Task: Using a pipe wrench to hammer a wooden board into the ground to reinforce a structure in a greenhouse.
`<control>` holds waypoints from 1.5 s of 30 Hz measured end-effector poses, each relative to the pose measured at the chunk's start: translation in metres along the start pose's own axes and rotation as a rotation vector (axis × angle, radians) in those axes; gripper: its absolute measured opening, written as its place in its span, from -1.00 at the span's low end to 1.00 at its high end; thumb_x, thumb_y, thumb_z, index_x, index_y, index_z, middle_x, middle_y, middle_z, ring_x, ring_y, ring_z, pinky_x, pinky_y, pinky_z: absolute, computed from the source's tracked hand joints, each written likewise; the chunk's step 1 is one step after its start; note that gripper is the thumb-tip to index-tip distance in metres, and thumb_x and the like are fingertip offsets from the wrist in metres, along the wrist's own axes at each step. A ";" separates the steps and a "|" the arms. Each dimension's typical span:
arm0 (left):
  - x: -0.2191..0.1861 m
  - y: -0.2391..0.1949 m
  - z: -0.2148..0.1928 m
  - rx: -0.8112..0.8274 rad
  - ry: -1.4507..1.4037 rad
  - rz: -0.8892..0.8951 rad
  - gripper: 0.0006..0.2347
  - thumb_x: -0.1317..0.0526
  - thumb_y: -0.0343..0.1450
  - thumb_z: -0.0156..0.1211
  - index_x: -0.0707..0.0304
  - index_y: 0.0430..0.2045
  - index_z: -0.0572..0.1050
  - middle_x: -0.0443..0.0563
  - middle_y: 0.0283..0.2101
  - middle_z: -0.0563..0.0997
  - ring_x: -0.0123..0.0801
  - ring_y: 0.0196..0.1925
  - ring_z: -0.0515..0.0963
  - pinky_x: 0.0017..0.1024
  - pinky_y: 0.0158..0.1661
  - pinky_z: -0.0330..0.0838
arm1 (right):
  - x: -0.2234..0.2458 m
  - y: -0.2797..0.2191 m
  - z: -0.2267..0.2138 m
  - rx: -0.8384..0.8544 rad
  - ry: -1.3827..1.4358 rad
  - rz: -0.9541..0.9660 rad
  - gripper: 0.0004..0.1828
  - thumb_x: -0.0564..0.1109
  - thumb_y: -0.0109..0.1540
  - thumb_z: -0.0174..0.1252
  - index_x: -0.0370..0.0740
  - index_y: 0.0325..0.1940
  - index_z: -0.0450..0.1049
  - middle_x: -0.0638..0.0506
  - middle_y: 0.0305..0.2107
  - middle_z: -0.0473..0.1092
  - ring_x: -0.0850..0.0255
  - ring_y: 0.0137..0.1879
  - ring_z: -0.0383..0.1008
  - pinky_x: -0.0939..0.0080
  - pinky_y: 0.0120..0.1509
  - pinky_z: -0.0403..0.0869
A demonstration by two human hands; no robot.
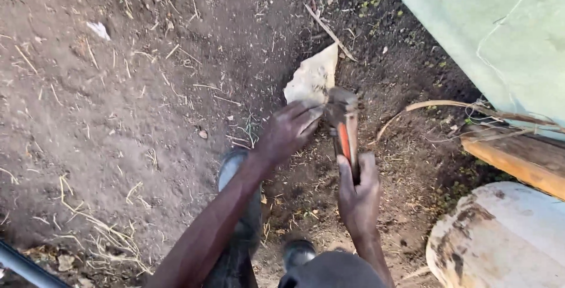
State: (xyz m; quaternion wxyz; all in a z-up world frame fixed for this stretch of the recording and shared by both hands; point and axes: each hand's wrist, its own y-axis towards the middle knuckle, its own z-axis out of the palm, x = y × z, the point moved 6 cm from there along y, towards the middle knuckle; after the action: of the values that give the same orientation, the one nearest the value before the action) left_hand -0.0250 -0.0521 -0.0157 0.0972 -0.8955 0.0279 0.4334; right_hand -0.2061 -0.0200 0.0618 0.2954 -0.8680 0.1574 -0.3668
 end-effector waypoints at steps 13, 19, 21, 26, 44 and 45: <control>-0.037 0.006 -0.036 -0.094 -0.236 -0.270 -0.69 0.30 0.54 0.01 0.24 0.19 0.45 0.30 0.11 0.54 0.09 0.22 0.51 0.02 0.21 0.39 | -0.005 -0.007 -0.027 -0.216 0.094 -0.156 -0.78 -0.03 0.45 0.04 -0.18 -0.20 0.30 0.05 -0.53 0.19 0.24 -0.44 0.18 0.22 -0.34 0.30; -0.011 0.009 -0.004 -0.229 -0.103 -0.015 -0.72 0.36 0.51 0.05 0.16 0.12 0.51 0.16 -0.04 0.57 -0.10 0.02 0.60 -0.14 0.03 0.54 | 0.004 -0.010 -0.013 -0.157 0.105 -0.148 -0.81 -0.06 0.43 0.03 -0.20 -0.20 0.31 0.06 -0.53 0.18 0.23 -0.45 0.15 0.21 -0.35 0.28; -0.010 0.011 -0.002 -0.262 -0.086 0.006 -0.73 0.35 0.51 0.05 0.17 0.09 0.53 0.16 -0.06 0.57 -0.12 0.00 0.59 -0.16 0.02 0.52 | 0.009 -0.006 -0.011 -0.147 0.101 -0.141 -0.79 -0.04 0.43 0.03 -0.20 -0.20 0.31 0.06 -0.54 0.18 0.23 -0.45 0.15 0.21 -0.36 0.28; -0.015 0.015 -0.009 -0.179 -0.098 -0.015 -0.77 0.42 0.45 0.09 0.22 -0.05 0.58 0.16 -0.03 0.57 -0.10 0.03 0.57 -0.17 0.00 0.50 | 0.016 -0.007 -0.009 -0.092 0.064 -0.093 -0.73 0.03 0.44 0.03 -0.19 -0.21 0.30 0.07 -0.56 0.21 0.27 -0.48 0.17 0.23 -0.37 0.27; -0.010 0.009 -0.015 -0.128 -0.144 0.044 -0.77 0.42 0.44 0.21 0.25 -0.03 0.57 0.04 0.04 0.47 -0.21 0.06 0.42 -0.22 0.08 0.46 | -0.011 -0.008 -0.021 -0.099 -0.123 -0.229 -0.65 0.16 0.42 -0.13 -0.17 -0.20 0.20 0.08 -0.61 0.29 0.35 -0.69 0.19 0.28 -0.81 0.30; -0.007 0.008 -0.011 -0.111 -0.122 0.040 -0.77 0.38 0.44 0.23 0.25 -0.03 0.58 0.07 0.05 0.49 -0.20 0.06 0.44 -0.18 0.11 0.44 | -0.012 -0.004 -0.017 -0.020 -0.182 -0.118 -0.71 0.10 0.43 -0.09 -0.16 -0.15 0.25 0.05 -0.58 0.37 0.35 -0.71 0.20 0.32 -0.81 0.31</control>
State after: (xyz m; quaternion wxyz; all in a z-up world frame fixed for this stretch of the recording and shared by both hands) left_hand -0.0214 -0.0624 -0.0051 0.0404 -0.8708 0.0158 0.4897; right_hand -0.2266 -0.0175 0.0668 0.2777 -0.9084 0.0821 -0.3015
